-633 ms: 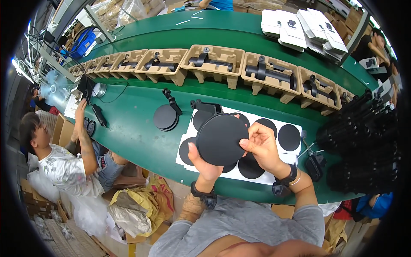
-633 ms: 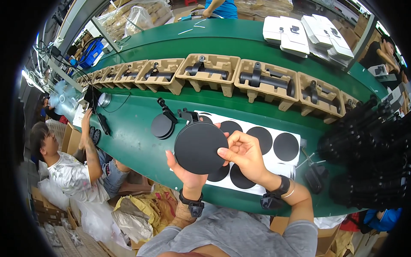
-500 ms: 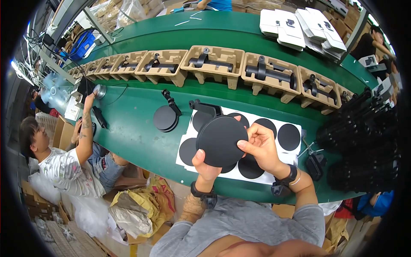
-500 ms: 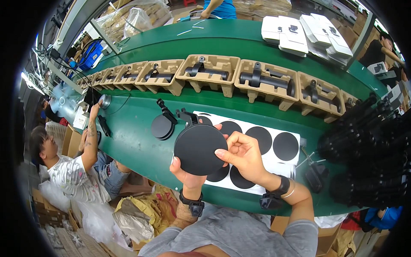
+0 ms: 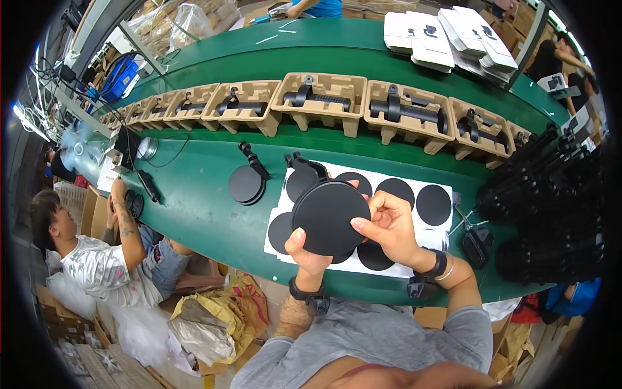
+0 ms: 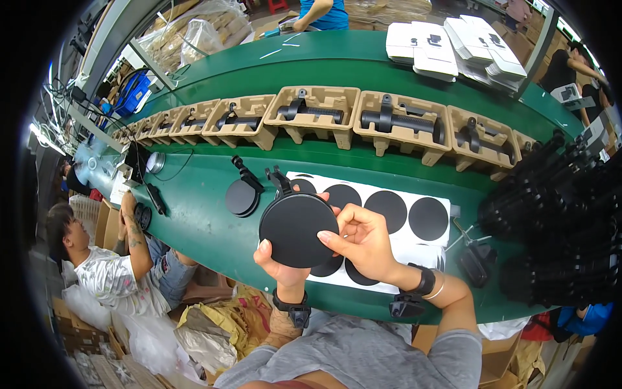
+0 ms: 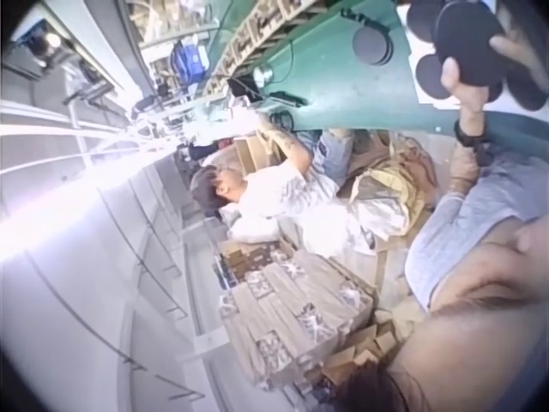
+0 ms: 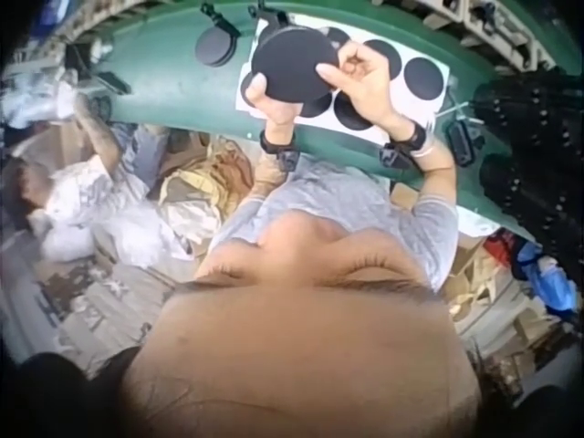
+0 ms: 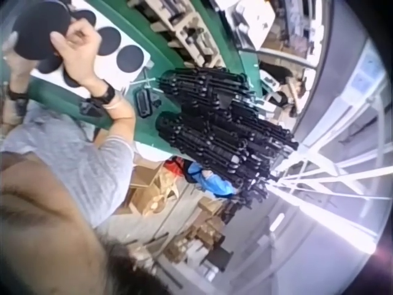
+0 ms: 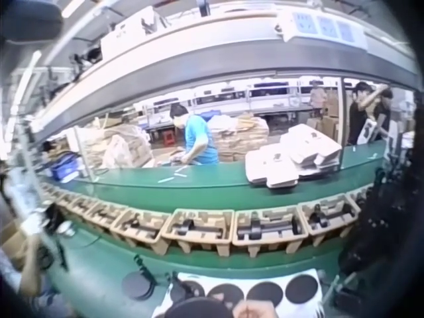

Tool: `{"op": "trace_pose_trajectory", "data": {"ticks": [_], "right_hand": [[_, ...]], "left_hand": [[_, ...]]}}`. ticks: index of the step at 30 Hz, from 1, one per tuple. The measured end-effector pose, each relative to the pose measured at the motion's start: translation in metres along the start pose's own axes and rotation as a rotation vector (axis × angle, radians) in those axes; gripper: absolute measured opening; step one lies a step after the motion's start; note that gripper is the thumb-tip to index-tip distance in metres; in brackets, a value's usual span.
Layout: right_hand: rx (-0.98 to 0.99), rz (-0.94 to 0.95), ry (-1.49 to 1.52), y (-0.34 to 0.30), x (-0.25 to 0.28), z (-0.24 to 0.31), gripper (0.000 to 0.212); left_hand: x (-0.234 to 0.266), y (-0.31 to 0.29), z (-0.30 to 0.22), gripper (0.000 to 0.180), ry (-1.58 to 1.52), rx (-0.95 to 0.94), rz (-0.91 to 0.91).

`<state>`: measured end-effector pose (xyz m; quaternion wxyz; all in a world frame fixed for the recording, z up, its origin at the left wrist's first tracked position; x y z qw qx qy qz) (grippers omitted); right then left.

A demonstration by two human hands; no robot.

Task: Manually assembling circular black pads onto a component template on a factory production line.

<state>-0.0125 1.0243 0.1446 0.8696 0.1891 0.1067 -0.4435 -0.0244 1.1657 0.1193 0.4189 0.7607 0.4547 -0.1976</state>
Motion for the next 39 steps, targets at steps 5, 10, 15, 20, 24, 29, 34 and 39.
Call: {"op": "trace_pose_trajectory", "data": {"ticks": [5,10,15,20,24,29,34,39], "right_hand": [[0.025,0.007,-0.003,0.002,-0.001,-0.002,0.019],[0.044,0.001,-0.020,0.003,0.000,-0.008,0.020],[-0.131,-0.026,-0.467,0.014,0.005,0.002,0.034],[0.021,-0.105,-1.063,0.023,0.015,0.013,0.055],[0.162,-0.078,-1.177,0.026,0.006,0.012,0.049],[0.452,-0.042,-1.106,0.028,-0.005,0.011,0.041],[0.389,0.107,-1.081,0.022,-0.032,-0.008,0.055],[0.228,-0.039,-0.893,0.029,-0.028,-0.013,0.045]], "left_hand": [[-0.003,0.001,-0.003,0.097,0.135,0.028,-0.072],[0.002,-0.005,-0.006,0.097,0.195,0.026,-0.035],[0.005,-0.010,-0.014,0.097,0.337,0.046,0.036],[0.022,-0.017,-0.010,0.100,0.221,0.013,-0.032],[0.030,-0.011,-0.015,0.093,-0.108,-0.022,0.046],[0.023,-0.010,-0.011,0.092,-0.070,-0.036,-0.087],[0.046,-0.014,-0.001,0.084,0.703,-0.116,-0.138],[0.061,-0.009,-0.017,0.063,0.509,-0.084,-0.173]]}}
Point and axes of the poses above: each hand's wrist, its own y-axis towards the middle knuckle, its own x-axis out of the back of the hand, z = x × y, the point moved 1 cm from there along y, towards the middle knuckle, and after that the axes turned 14 degrees about z, right-handed, at the moved point
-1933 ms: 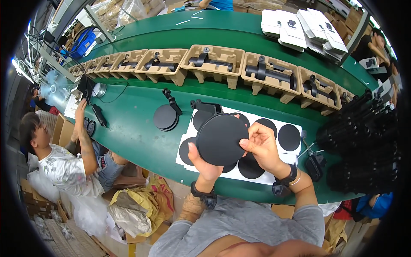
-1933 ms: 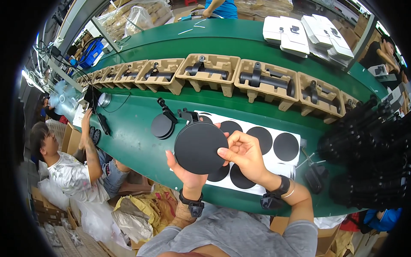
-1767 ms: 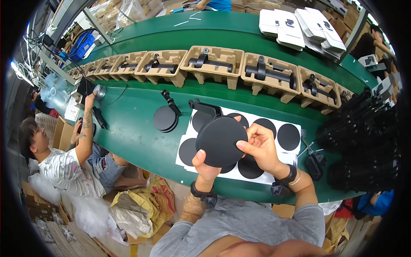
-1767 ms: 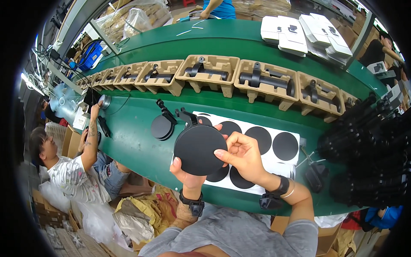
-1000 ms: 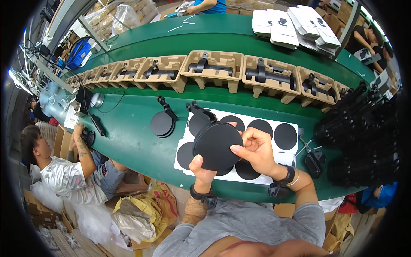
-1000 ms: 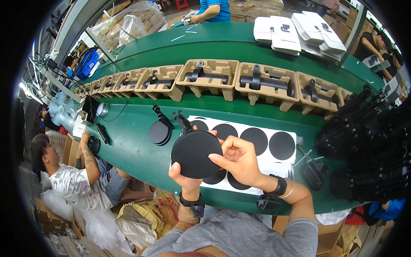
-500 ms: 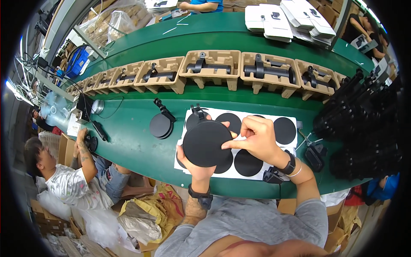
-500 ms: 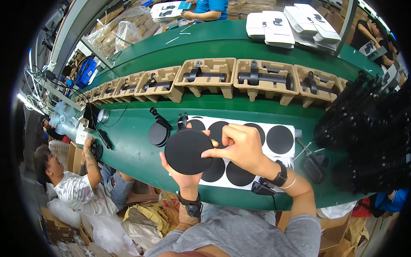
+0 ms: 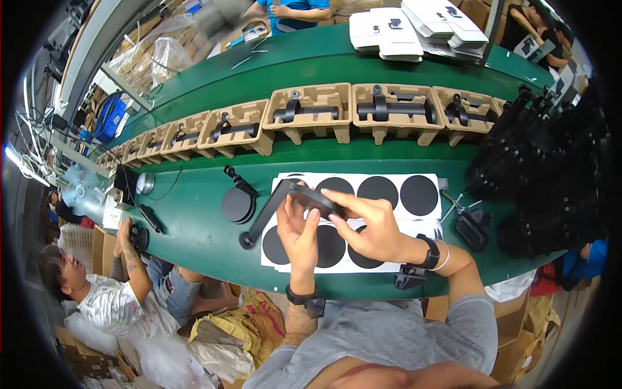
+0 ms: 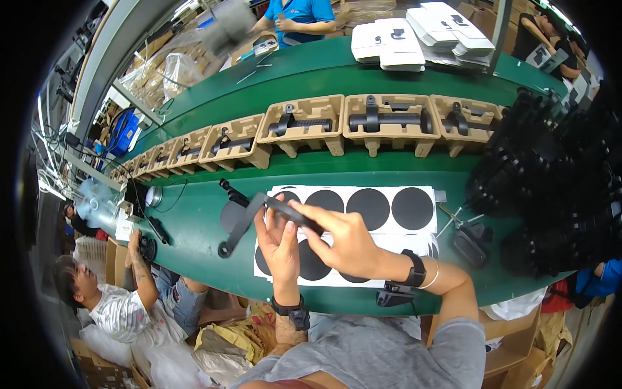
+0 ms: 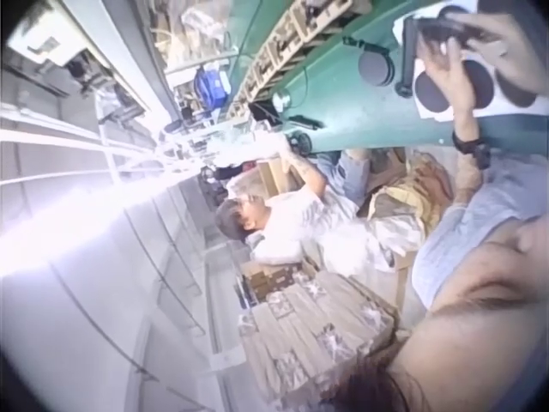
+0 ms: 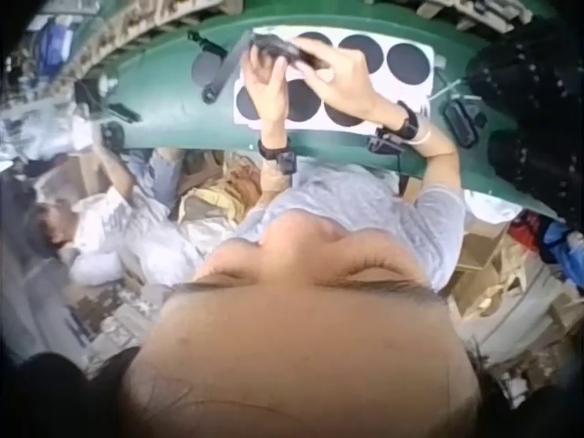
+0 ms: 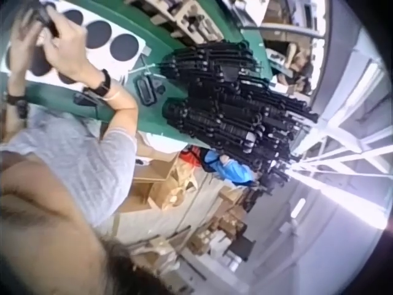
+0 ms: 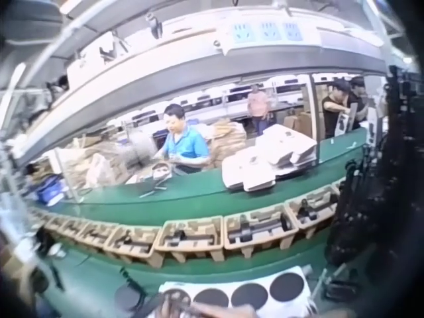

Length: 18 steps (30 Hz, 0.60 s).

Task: Manually assembling circular black pads onto a component template on a factory production line.

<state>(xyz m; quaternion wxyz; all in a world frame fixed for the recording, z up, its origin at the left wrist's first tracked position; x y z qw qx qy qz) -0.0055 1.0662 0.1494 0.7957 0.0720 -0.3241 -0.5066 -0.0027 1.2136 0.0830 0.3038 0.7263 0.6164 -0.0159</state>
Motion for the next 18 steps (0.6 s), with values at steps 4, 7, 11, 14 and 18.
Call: {"op": "trace_pose_trajectory", "data": {"ticks": [4,7,11,14,18], "right_hand": [[-0.186,0.023,0.283,0.014,0.007,-0.015,0.041],[-0.172,-0.147,0.446,0.028,0.018,-0.064,0.039],[-0.229,-0.292,-0.192,0.101,0.063,-0.119,0.041],[-0.174,-0.450,-0.587,0.142,0.105,-0.181,0.030],[-0.602,-0.143,-0.696,0.165,0.112,-0.204,0.014]], "left_hand": [[0.012,-0.006,0.002,0.059,-0.176,0.113,-0.031],[0.029,-0.010,0.012,0.057,-0.266,0.406,0.050],[0.054,-0.017,0.019,0.046,-0.295,0.409,0.231],[0.049,-0.005,0.024,0.037,-0.058,0.386,0.152],[0.058,-0.011,0.052,0.032,0.361,0.254,0.063]]}}
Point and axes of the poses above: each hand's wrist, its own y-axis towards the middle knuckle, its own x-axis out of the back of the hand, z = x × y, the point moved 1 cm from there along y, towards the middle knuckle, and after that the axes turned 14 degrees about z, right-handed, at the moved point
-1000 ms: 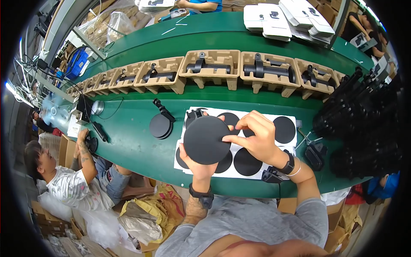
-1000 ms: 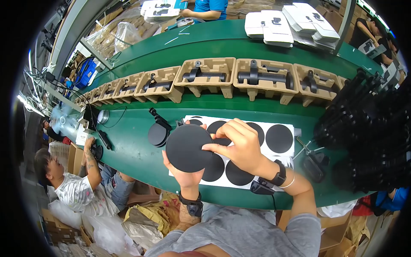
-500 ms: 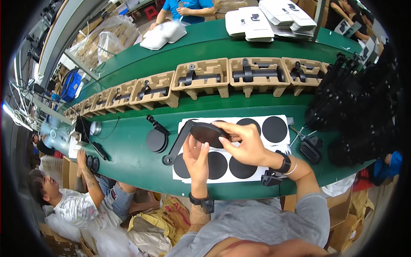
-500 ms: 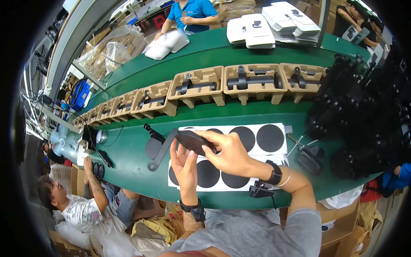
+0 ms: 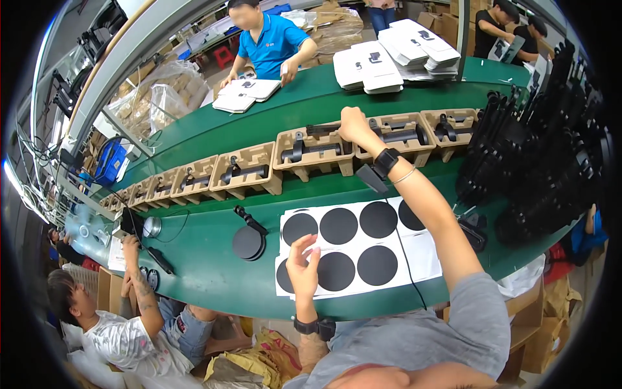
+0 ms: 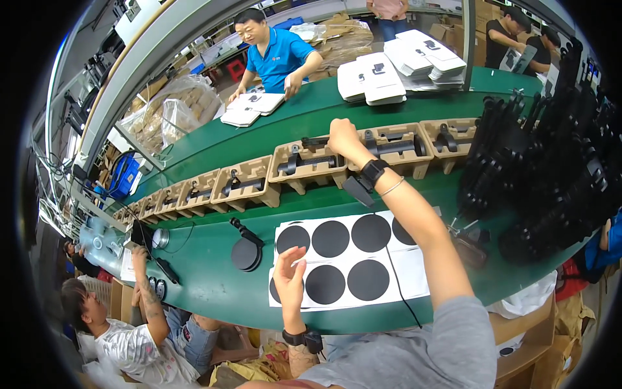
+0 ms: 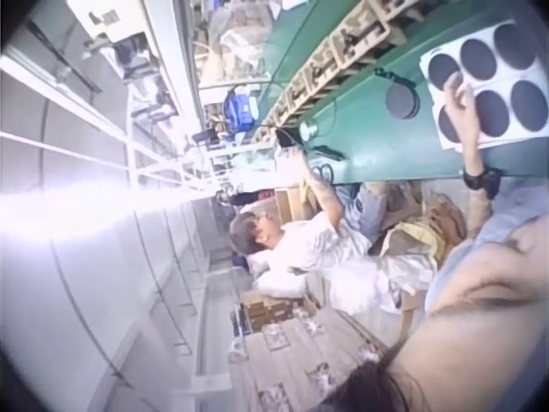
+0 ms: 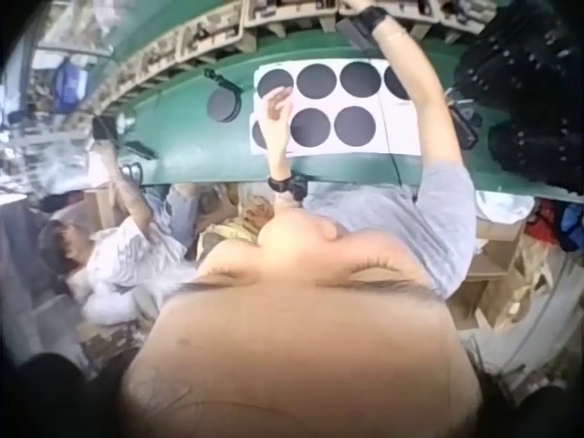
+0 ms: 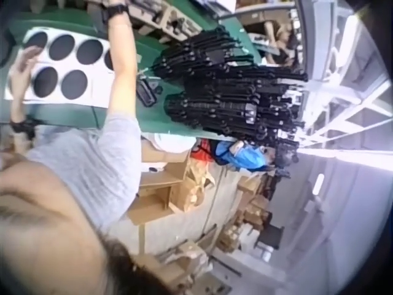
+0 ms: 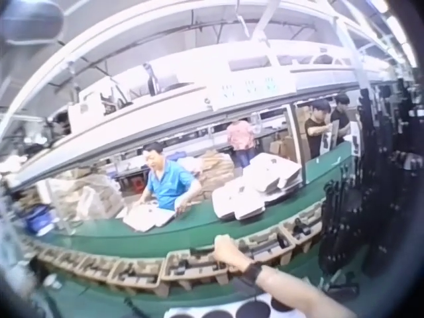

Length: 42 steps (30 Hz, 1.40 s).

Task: Manually assembling circular black pads onto a component template on a factory production line.

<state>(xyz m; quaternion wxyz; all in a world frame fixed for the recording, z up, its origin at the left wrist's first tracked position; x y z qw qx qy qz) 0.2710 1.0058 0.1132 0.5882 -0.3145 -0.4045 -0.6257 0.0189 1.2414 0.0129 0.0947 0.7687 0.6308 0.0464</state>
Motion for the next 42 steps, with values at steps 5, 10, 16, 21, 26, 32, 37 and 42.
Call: {"op": "trace_pose_trajectory", "data": {"ticks": [5,10,16,21,26,32,37,42], "right_hand": [[-0.007,-0.046,-0.088,-0.025,-0.035,-0.020,0.014],[-0.011,-0.025,-0.217,-0.050,-0.052,-0.060,0.033],[0.292,-0.042,-0.237,-0.125,-0.064,-0.035,0.040],[0.720,0.328,0.022,-0.184,-0.103,0.003,0.040],[0.780,0.287,0.094,-0.183,-0.126,0.013,0.034],[0.766,0.258,0.068,-0.190,-0.129,0.033,0.024],[0.763,0.231,0.093,-0.196,-0.127,0.044,0.022],[0.785,0.178,0.195,-0.201,-0.114,0.053,0.019]], "left_hand": [[-0.013,0.000,0.011,0.040,0.752,-0.128,-0.009],[-0.029,-0.002,0.027,0.047,0.824,-0.019,0.158],[-0.035,-0.017,0.040,0.052,1.008,0.052,0.214],[-0.009,-0.002,0.013,0.054,0.974,0.067,0.229],[0.017,-0.009,0.007,0.056,0.986,0.129,0.194],[0.027,-0.014,-0.002,0.052,1.022,0.162,0.188],[0.032,-0.017,-0.014,0.052,1.029,0.181,0.190],[0.031,-0.020,-0.024,0.050,1.003,0.228,0.155]]}}
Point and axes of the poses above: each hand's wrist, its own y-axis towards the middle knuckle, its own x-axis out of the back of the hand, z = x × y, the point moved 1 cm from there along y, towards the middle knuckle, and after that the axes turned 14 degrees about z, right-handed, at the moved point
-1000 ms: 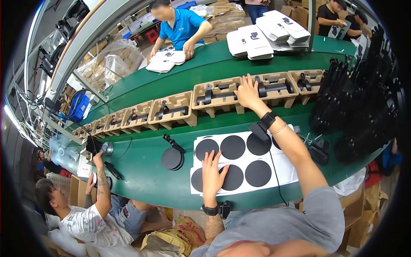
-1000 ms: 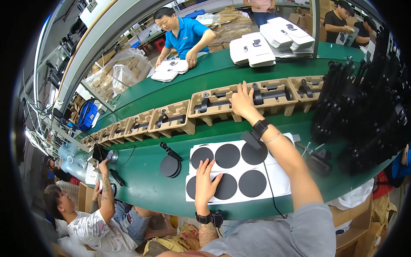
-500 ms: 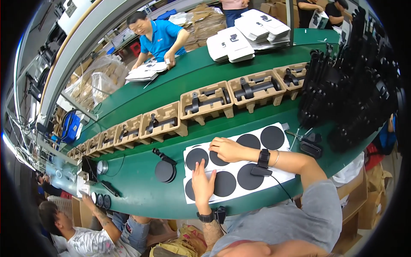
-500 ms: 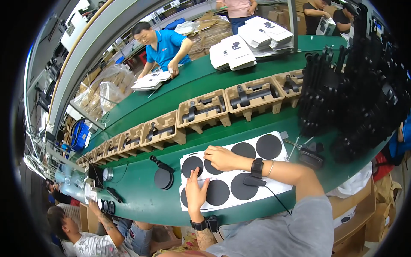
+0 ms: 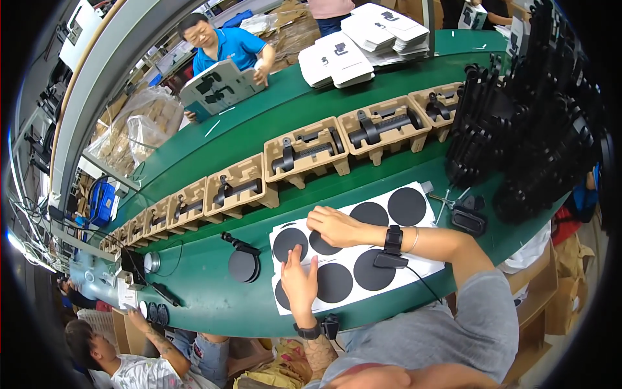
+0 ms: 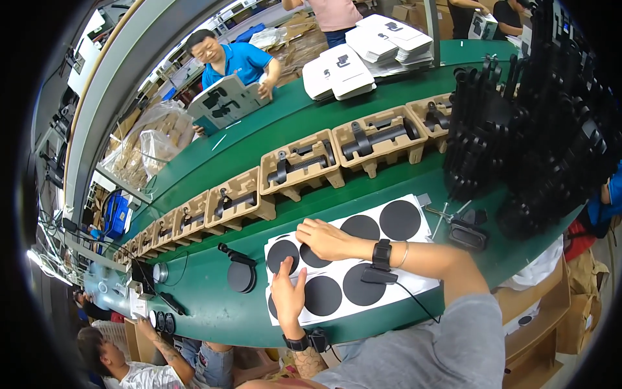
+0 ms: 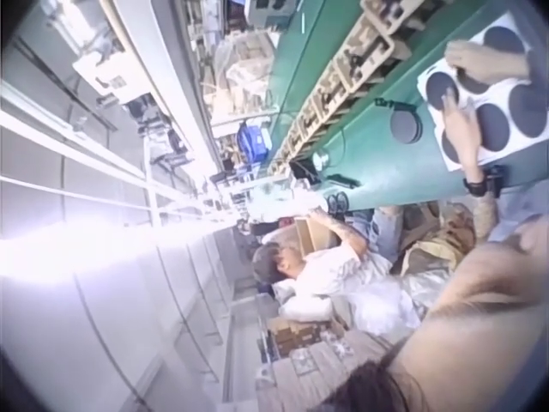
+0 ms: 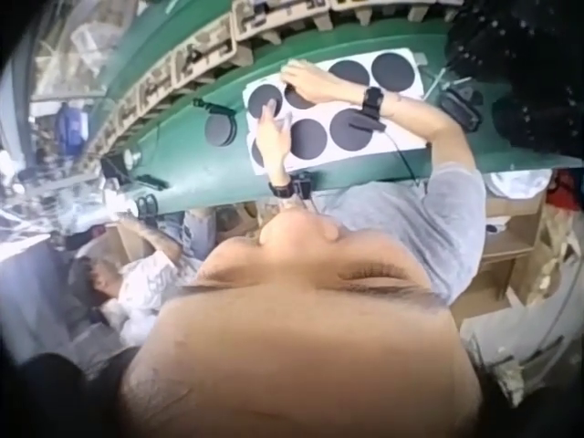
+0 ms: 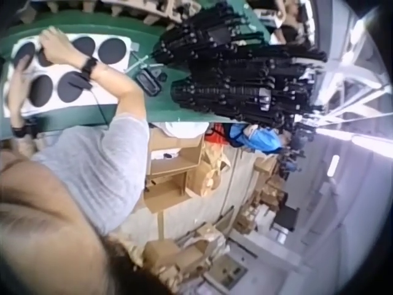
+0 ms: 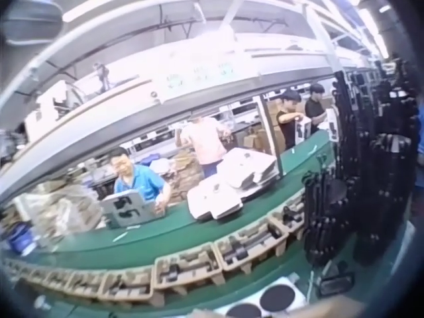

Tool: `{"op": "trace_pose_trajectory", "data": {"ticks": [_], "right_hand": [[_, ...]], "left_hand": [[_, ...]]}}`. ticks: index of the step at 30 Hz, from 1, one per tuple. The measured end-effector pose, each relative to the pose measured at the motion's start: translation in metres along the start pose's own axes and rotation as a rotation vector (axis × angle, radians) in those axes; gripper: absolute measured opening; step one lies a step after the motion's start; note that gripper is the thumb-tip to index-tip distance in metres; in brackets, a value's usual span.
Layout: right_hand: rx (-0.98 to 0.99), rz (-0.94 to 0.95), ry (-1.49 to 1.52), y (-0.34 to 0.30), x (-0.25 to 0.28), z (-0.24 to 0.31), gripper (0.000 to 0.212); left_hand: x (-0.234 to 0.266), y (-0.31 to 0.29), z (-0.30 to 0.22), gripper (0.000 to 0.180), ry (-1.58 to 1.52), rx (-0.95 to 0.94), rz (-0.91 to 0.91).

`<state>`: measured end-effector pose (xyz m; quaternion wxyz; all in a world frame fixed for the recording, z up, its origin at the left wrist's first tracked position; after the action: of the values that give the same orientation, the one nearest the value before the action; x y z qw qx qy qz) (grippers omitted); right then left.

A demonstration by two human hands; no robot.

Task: Manually assembling circular black pads onto a component template on a factory production line.

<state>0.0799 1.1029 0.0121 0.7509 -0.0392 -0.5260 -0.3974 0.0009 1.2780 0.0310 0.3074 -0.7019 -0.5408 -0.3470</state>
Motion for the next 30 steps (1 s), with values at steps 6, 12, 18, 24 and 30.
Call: {"op": "trace_pose_trajectory", "data": {"ticks": [6,12,18,24,30], "right_hand": [[-0.234,-0.819,0.432,-0.018,0.010,-0.032,0.024],[-0.156,-0.830,0.590,-0.016,0.012,-0.033,0.031],[-0.143,-0.670,0.669,-0.004,0.008,-0.024,0.028],[-0.103,-0.523,0.516,-0.002,0.010,-0.025,0.018],[-0.105,-0.547,0.367,-0.006,0.019,-0.042,0.012]], "left_hand": [[-0.001,-0.005,-0.009,0.040,0.075,-0.036,-0.083],[0.054,-0.023,0.070,0.055,-0.136,0.069,-0.415],[0.064,0.000,0.189,0.101,0.166,0.322,-0.085],[0.068,0.028,0.196,0.103,0.118,0.247,-0.049],[0.069,0.046,0.170,0.103,0.088,0.174,-0.056]]}}
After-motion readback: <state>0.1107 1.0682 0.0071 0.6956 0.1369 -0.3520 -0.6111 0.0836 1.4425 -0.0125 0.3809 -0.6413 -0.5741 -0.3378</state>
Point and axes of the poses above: each hand's wrist, its own y-axis towards the middle knuckle, its own x-axis out of the back of the hand, z = x × y, the point moved 1 cm from there along y, towards the middle knuckle, and after that the axes turned 14 degrees about z, right-handed, at the moved point
